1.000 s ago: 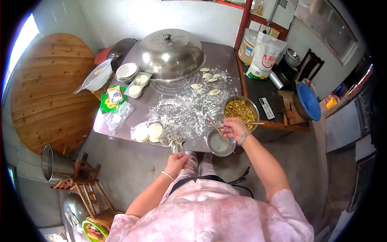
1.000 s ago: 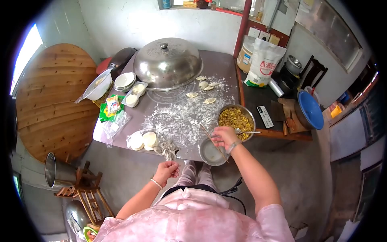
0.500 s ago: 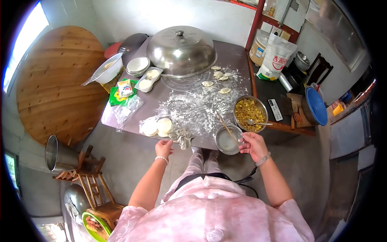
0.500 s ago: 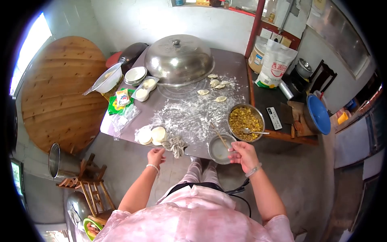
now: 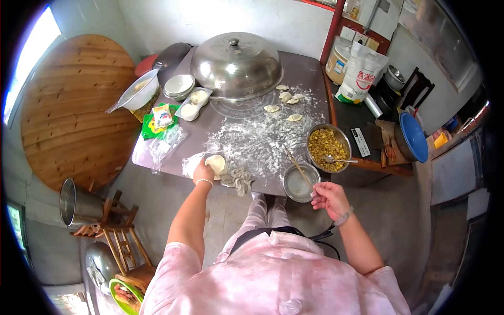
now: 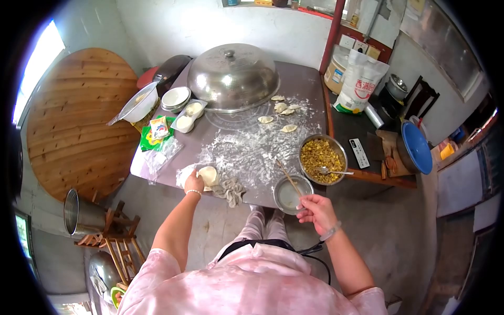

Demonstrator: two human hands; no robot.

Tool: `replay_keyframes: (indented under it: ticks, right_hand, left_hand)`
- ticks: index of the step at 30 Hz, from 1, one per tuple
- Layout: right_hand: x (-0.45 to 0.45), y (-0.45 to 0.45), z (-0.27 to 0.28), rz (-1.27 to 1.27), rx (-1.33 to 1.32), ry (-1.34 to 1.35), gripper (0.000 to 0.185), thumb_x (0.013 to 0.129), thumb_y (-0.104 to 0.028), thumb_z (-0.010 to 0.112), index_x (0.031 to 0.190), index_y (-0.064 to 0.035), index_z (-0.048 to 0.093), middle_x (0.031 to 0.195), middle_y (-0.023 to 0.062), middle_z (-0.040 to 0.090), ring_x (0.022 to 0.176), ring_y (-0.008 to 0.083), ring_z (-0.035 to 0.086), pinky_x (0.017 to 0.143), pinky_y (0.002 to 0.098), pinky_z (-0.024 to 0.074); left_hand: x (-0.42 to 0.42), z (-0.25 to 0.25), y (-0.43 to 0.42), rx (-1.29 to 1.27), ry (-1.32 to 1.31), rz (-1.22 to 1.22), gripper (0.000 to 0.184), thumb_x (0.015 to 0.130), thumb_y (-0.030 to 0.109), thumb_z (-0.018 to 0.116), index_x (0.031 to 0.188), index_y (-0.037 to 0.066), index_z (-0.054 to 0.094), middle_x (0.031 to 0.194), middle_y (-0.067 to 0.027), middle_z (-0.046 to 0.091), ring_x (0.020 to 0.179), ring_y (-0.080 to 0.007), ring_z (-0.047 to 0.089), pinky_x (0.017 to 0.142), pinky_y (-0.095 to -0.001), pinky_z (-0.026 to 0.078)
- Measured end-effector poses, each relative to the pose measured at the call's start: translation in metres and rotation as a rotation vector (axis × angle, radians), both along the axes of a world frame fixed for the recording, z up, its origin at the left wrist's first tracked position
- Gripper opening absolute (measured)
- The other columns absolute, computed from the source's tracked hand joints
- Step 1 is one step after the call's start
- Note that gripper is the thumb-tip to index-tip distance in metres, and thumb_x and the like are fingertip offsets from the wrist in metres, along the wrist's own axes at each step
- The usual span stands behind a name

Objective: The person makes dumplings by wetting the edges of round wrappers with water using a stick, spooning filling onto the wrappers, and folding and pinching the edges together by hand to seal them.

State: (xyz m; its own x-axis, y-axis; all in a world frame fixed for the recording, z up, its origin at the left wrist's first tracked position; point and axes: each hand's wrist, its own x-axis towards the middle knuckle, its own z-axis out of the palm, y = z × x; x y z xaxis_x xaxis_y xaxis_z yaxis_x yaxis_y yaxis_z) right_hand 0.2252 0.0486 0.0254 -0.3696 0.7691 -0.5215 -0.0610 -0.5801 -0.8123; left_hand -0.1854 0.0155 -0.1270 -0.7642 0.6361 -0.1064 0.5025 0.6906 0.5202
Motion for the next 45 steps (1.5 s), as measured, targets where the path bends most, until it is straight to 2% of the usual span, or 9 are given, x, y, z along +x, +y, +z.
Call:
replay_keyframes:
  ticks: [5,11,23,26,29,32,38,45]
  right_hand:
    - [0.007,-0.005,0.005,-0.016,-0.004,-0.016,0.013,0.089,-0.01,0.057,0.097,0.0,0.059,0.08,0.0088,0.064,0.061,0.0164,0.064,0.051,0.0268,0.0537]
    - [0.011,-0.006,0.001,-0.027,-0.023,-0.01,0.013,0.089,-0.01,0.057,0.096,0.0,0.059,0.08,0.0091,0.064,0.061,0.0162,0.064,0.051,0.0266,0.0539]
    - [0.001,-0.003,-0.001,0.006,-0.022,-0.024,0.013,0.088,-0.011,0.058,0.095,0.0006,0.059,0.079,0.0092,0.064,0.061,0.016,0.064,0.05,0.0256,0.0531]
    - [0.001,-0.003,-0.001,0.0,-0.019,-0.03,0.013,0.088,-0.01,0.058,0.096,0.0004,0.059,0.079,0.009,0.064,0.061,0.0159,0.064,0.05,0.0256,0.0531]
    - [0.001,-0.003,-0.001,0.003,-0.025,-0.036,0.013,0.088,-0.01,0.058,0.096,0.0003,0.059,0.079,0.0089,0.064,0.061,0.016,0.064,0.051,0.0257,0.0532]
    - [0.001,-0.004,-0.004,0.007,-0.027,-0.037,0.013,0.088,-0.01,0.058,0.096,0.0003,0.059,0.079,0.0089,0.064,0.061,0.016,0.064,0.051,0.0257,0.0532]
    - [0.0,-0.003,-0.008,0.019,-0.035,-0.027,0.013,0.088,-0.009,0.057,0.096,0.0005,0.059,0.079,0.0091,0.064,0.061,0.0162,0.064,0.051,0.0259,0.0531]
    - [0.001,0.0,-0.008,0.02,-0.028,-0.028,0.013,0.088,-0.01,0.057,0.096,0.0006,0.059,0.079,0.0091,0.064,0.061,0.0164,0.064,0.051,0.0264,0.0532]
  left_hand:
    - [-0.016,-0.005,0.006,-0.068,0.047,-0.115,0.029,0.08,0.022,0.055,0.104,0.009,0.066,0.098,-0.0178,0.065,0.094,-0.0346,0.062,0.082,-0.0424,0.048]
    - [-0.008,-0.002,0.009,0.016,-0.018,0.125,0.028,0.076,0.024,0.059,0.098,0.008,0.068,0.094,-0.0165,0.066,0.091,-0.0327,0.063,0.08,-0.0403,0.048]
    - [0.003,0.011,0.013,0.035,-0.051,0.321,0.022,0.074,0.025,0.061,0.09,0.015,0.071,0.091,-0.0085,0.068,0.087,-0.0271,0.064,0.076,-0.0382,0.05]
    - [0.002,0.009,0.008,0.05,0.005,0.231,0.021,0.074,0.027,0.061,0.088,0.015,0.072,0.091,-0.0083,0.068,0.086,-0.027,0.064,0.076,-0.0378,0.05]
    - [0.004,0.0,0.008,0.087,0.077,0.287,0.02,0.076,0.028,0.061,0.087,0.015,0.072,0.093,-0.0082,0.068,0.087,-0.0269,0.064,0.076,-0.0375,0.049]
    - [0.001,-0.002,0.007,0.021,-0.029,0.254,0.019,0.076,0.028,0.061,0.086,0.016,0.072,0.094,-0.0079,0.067,0.088,-0.0265,0.063,0.077,-0.0374,0.049]
    - [0.004,-0.005,0.005,0.066,0.112,0.236,0.017,0.077,0.027,0.06,0.083,0.017,0.072,0.092,-0.0049,0.064,0.086,-0.0247,0.062,0.074,-0.037,0.049]
    - [-0.001,-0.005,0.001,0.057,0.205,0.079,0.017,0.079,0.026,0.058,0.083,0.017,0.071,0.094,-0.0034,0.063,0.084,-0.0242,0.062,0.073,-0.0366,0.048]
